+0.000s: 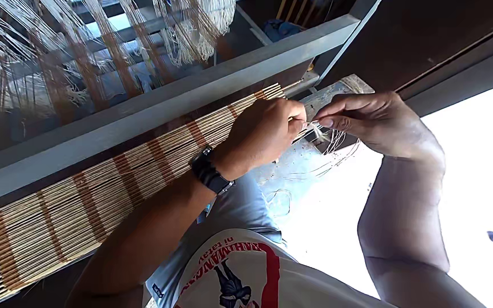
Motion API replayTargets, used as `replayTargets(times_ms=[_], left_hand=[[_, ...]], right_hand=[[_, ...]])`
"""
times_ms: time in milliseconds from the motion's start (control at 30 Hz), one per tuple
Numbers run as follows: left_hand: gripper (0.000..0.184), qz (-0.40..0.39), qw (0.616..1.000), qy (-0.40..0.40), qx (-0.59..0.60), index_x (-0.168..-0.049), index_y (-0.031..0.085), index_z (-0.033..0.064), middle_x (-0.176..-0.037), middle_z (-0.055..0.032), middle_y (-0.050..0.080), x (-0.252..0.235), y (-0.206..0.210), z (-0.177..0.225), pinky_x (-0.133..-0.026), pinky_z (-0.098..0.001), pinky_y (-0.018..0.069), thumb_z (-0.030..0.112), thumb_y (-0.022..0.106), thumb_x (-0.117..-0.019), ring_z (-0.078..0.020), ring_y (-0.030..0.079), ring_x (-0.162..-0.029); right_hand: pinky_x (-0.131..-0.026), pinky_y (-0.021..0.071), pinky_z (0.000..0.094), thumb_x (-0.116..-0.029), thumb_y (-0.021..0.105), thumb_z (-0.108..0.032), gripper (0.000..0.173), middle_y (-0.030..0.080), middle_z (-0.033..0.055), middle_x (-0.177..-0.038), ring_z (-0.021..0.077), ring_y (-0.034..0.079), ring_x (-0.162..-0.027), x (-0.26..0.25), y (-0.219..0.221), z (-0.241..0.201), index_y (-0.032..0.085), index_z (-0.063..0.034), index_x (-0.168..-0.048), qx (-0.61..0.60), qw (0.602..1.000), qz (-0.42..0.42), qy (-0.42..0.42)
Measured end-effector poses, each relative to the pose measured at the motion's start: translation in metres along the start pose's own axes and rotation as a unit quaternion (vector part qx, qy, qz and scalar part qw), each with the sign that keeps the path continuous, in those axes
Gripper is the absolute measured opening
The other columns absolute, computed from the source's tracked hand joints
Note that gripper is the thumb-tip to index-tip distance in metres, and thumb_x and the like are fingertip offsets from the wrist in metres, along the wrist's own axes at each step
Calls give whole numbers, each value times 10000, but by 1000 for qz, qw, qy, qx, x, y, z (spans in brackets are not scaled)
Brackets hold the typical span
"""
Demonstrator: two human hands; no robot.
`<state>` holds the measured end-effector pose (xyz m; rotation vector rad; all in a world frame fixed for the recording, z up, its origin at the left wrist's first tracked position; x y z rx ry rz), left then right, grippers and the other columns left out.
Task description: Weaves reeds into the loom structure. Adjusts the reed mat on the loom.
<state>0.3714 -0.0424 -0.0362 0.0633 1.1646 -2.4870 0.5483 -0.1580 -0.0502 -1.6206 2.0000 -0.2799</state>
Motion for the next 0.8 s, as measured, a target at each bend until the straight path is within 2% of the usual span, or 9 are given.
replayTargets(times_ms=[167,300,400,467,567,633,700,733,800], left_hand=[[149,-5,1000,10,5,-1011,717,95,-709,-49,589,-5,6,-3,-540,-339,419,194,612,-1048,-173,526,-582],[114,5,999,22,-34,-993,704,113,-784,-34,653,-15,14,2,-613,-385,519,190,628,-1027,-179,635,-709],[103,61,993,69,-79,-910,714,131,-761,-17,635,-8,16,9,-570,-368,513,163,664,-994,-170,641,-708],[131,82,991,81,-73,-925,737,140,-778,-3,657,-8,13,11,-583,-362,522,188,648,-1009,-155,658,-733],[159,110,990,83,9,-936,731,107,-766,-10,661,2,-13,16,-622,-359,522,158,614,-1029,-148,654,-742],[148,153,982,82,72,-924,705,61,-710,-10,618,17,-41,17,-573,-312,495,111,615,-1030,-116,602,-655],[123,202,968,72,133,-931,680,17,-672,-11,571,42,-73,19,-497,-246,446,66,616,-1024,-78,530,-568],[129,213,960,69,168,-935,665,-6,-659,-17,538,56,-88,21,-475,-223,416,46,593,-1029,-72,495,-545],[144,217,940,71,253,-958,649,-69,-646,-52,535,88,-115,26,-439,-187,425,7,554,-1036,-71,491,-504]], right_hand=[[-615,521,137,-964,677,-75,99,710,-55,-842,0,608,-664,-4,4,9,754,-89,-1025,-27,999,21,4],[-508,452,120,-971,692,-150,78,670,-89,-763,-22,539,-567,-3,5,15,756,-130,-1011,-32,999,34,23],[-449,422,137,-947,711,-236,69,641,-99,-709,-18,489,-493,2,4,25,759,-203,-985,-54,995,34,71],[-483,443,138,-938,725,-270,87,667,-107,-744,-24,510,-519,6,3,35,772,-237,-1004,-99,992,24,77],[-525,488,131,-988,693,-282,121,724,-118,-852,-29,577,-584,7,4,48,771,-239,-1070,-173,985,-12,23],[-580,545,157,-1015,665,-299,173,745,-86,-910,14,649,-658,2,10,52,760,-212,-1130,-218,974,-61,-20],[-792,632,271,-1017,634,-422,383,764,2,-1096,143,742,-898,-7,22,51,697,-185,-1311,-262,954,-139,-46],[-889,627,336,-1001,621,-506,512,744,54,-1194,213,738,-1017,-13,29,49,641,-179,-1394,-278,944,-170,-46],[-980,593,407,-984,569,-618,643,686,89,-1317,272,689,-1159,-30,36,50,569,-188,-1462,-278,944,-171,-45]])
Point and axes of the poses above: each hand's wrist, its own x-axis away from the middle knuckle, its own y-axis out of the palm, z = x × y, the point moved 5 cm from there along -x, towards the middle knuckle
